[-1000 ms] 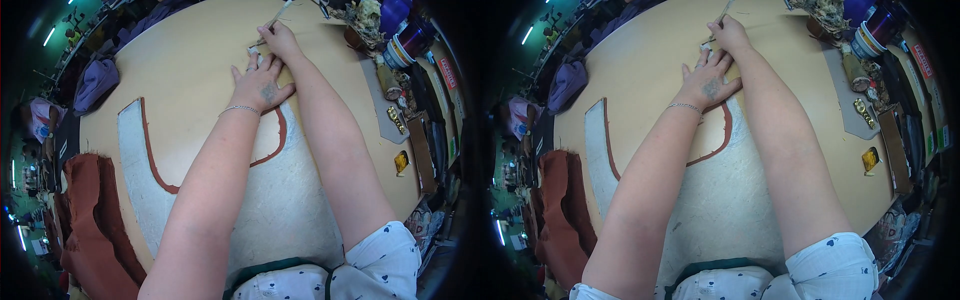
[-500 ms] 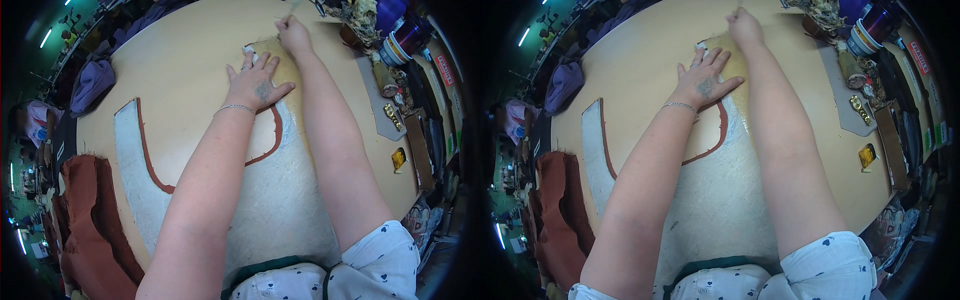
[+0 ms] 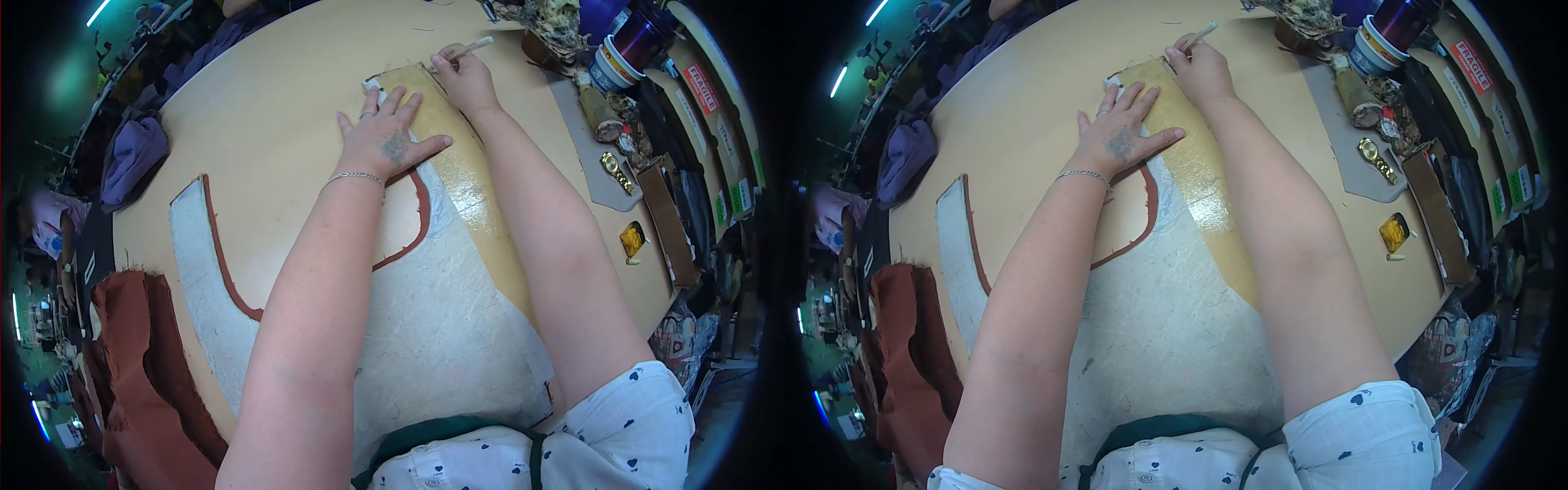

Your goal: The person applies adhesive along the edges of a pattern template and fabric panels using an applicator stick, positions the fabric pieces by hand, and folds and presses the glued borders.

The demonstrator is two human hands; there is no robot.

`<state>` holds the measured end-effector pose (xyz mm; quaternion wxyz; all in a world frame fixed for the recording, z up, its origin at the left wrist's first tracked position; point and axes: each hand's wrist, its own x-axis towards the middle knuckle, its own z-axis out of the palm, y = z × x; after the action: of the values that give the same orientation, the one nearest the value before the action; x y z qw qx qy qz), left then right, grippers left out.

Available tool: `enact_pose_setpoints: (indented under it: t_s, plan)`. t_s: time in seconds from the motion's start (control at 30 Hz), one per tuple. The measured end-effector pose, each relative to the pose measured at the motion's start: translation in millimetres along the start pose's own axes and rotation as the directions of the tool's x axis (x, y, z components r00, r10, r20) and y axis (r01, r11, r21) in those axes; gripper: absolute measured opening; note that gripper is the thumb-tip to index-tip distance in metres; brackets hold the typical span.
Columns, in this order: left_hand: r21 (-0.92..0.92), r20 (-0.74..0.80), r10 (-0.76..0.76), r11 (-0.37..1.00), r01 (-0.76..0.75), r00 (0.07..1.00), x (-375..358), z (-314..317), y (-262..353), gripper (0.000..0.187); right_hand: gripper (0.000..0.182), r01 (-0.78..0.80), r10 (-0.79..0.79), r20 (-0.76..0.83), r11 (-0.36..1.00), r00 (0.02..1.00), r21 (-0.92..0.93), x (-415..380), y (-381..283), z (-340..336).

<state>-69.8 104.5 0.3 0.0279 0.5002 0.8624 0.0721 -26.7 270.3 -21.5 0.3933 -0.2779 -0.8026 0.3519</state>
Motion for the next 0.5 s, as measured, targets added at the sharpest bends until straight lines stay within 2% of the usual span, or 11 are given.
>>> enact_pose_setpoints:
  t_s: [0.03, 0.13, 0.23, 0.33, 0.37, 0.47, 0.5]
  plan:
    - [-0.002, -0.004, 0.002, 1.0, -0.002, 1.0, -0.4, 0.0, 0.4, 0.087, 0.022, 0.011, -0.01, 0.018, 0.998, 1.0, -0.063, -11.1, -5.2, -7.6]
    - [-0.012, -0.019, -0.003, 1.0, 0.003, 1.0, -0.5, -0.2, 0.0, 0.091, 0.021, 0.044, -0.049, 0.046, 0.994, 0.998, 0.097, -43.3, 0.3, -38.6]
    - [0.006, -0.007, -0.006, 1.0, 0.006, 1.0, -3.7, -3.0, 3.4, 0.096, 0.02, -0.042, 0.016, 0.142, 0.983, 0.99, 0.178, -58.0, 2.5, -61.9]
    - [0.022, 0.0, 0.001, 1.0, 0.0, 1.0, -3.4, -2.1, 5.7, 0.1, 0.021, -0.01, -0.007, 0.082, 0.979, 0.997, 0.204, -41.9, 10.6, -43.8]
    - [0.025, 0.0, -0.001, 1.0, 0.001, 1.0, -2.2, -1.2, 4.1, 0.101, 0.015, -0.02, 0.007, 0.094, 0.989, 0.996, 0.144, -34.1, 9.3, -36.4]
    - [0.011, 0.007, -0.012, 1.0, 0.012, 1.0, -3.2, -4.6, 6.7, 0.102, 0.02, -0.1, 0.093, 0.057, 0.985, 0.994, 0.14, -27.2, -3.1, -28.2]
    - [0.009, 0.001, -0.01, 1.0, 0.01, 1.0, -3.1, -2.6, 6.9, 0.103, 0.023, -0.048, 0.046, 0.042, 0.998, 0.998, 0.045, -33.7, -6.2, -34.2]
